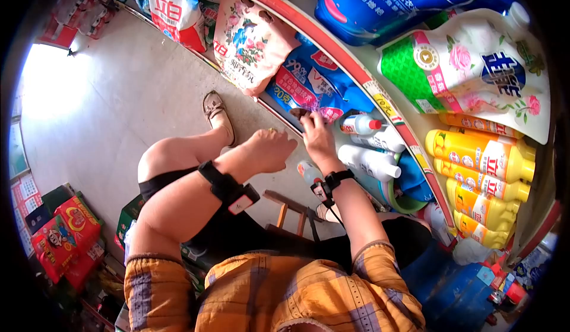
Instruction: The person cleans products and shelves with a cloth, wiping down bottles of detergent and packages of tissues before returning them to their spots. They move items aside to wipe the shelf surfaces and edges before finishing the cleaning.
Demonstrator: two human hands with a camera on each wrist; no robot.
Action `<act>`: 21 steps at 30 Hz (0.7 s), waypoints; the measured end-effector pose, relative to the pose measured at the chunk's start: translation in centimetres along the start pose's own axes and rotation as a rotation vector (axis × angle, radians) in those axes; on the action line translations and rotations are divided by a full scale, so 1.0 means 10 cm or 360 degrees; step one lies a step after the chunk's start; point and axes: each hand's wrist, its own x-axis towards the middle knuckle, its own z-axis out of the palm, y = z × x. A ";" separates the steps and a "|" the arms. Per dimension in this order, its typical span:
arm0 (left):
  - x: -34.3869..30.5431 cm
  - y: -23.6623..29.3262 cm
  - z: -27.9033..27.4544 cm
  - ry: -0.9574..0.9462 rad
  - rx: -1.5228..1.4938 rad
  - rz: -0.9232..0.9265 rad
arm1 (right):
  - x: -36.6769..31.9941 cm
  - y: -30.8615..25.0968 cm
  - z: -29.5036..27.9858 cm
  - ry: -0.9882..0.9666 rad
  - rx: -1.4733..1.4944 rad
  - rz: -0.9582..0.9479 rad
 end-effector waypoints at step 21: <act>0.09 0.19 0.10 0.0254 0.0026 0.0123 | -0.34 0.15 0.32 -0.0639 -0.0016 0.0343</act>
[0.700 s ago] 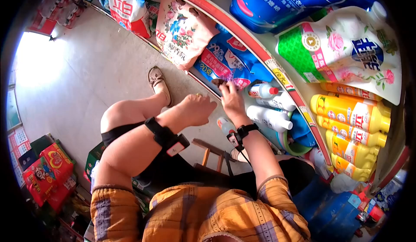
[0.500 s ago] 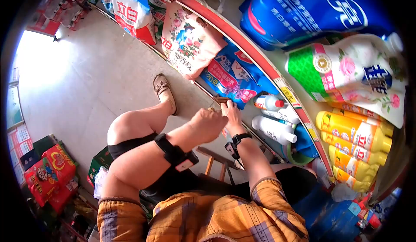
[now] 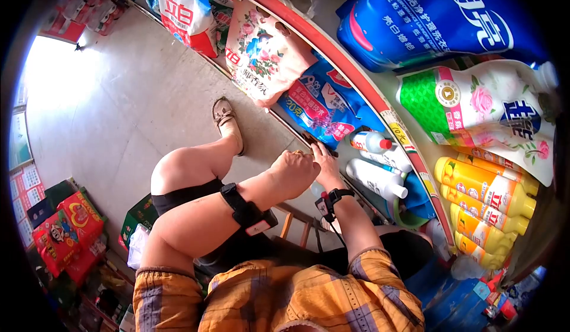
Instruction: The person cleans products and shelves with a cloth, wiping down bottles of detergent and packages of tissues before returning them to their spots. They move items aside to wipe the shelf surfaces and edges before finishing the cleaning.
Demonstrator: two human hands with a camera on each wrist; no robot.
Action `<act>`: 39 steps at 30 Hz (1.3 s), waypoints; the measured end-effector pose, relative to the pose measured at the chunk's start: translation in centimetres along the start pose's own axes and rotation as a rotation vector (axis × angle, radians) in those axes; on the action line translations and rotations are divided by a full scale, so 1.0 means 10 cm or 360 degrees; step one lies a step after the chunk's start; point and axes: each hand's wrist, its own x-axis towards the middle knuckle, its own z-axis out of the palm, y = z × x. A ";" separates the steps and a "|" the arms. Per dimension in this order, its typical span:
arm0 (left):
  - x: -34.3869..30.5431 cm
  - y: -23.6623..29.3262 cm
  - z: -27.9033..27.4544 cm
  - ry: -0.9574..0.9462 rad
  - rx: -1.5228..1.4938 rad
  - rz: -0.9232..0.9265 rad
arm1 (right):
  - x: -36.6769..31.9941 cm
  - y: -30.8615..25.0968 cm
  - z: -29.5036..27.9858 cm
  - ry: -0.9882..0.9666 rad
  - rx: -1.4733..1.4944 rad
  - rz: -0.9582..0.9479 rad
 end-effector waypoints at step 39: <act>0.53 0.04 0.34 -0.0241 0.0007 -0.0042 | -0.03 0.60 -0.07 -0.0071 -0.0170 0.0399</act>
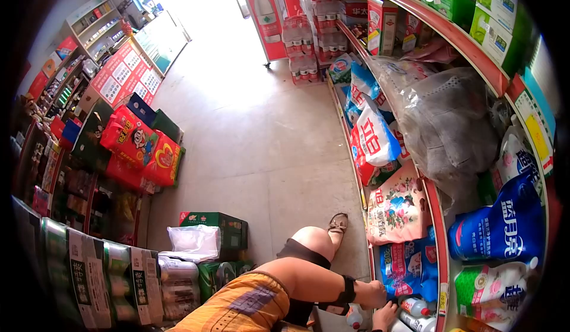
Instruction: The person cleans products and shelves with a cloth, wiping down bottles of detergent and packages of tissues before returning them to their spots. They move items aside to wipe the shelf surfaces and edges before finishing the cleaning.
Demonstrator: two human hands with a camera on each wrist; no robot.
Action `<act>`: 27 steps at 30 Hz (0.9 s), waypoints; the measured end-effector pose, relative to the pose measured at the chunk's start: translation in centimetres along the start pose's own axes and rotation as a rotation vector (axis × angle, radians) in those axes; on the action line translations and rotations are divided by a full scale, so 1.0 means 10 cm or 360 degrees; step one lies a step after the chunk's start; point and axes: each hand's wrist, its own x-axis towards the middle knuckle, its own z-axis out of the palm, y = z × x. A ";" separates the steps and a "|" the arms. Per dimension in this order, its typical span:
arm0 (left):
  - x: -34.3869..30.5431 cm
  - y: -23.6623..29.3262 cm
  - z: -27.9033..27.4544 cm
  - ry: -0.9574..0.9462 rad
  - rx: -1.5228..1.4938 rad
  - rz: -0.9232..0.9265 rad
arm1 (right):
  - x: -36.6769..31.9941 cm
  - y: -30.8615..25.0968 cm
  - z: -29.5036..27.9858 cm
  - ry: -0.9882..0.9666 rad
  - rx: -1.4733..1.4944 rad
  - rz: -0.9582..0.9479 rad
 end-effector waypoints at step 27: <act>-0.05 0.00 -0.06 0.0033 0.0079 0.0041 | 0.21 0.21 0.20 -0.0160 0.0406 0.0144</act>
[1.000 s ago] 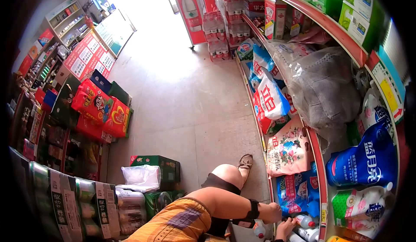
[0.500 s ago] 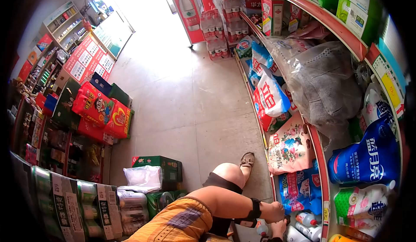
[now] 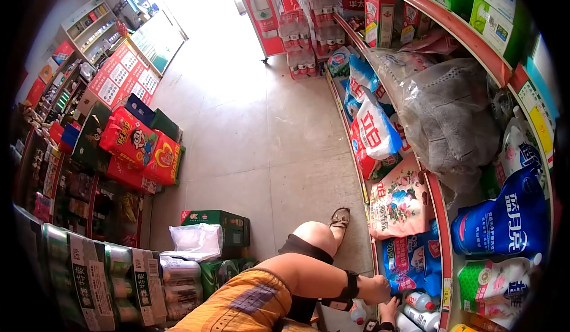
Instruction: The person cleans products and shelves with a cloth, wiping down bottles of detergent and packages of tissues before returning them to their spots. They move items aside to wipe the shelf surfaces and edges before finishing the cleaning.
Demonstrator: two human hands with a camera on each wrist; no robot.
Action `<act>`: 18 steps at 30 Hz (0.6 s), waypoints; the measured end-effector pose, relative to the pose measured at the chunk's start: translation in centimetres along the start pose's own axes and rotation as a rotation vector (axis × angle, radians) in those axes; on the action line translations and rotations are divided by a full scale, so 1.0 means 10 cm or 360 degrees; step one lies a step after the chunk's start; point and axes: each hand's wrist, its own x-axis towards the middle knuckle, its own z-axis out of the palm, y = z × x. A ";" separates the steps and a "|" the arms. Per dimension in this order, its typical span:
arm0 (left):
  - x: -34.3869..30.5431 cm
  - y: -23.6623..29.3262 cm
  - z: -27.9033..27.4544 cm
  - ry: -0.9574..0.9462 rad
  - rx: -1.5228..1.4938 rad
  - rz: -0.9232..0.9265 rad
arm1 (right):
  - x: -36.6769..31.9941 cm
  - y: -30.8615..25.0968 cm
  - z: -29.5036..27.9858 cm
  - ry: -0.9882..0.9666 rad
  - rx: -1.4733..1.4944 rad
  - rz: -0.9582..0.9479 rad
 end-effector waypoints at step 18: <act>0.01 0.00 0.05 0.0031 -0.0033 -0.0025 | 0.03 0.08 -0.01 -0.0092 -0.0079 -0.0122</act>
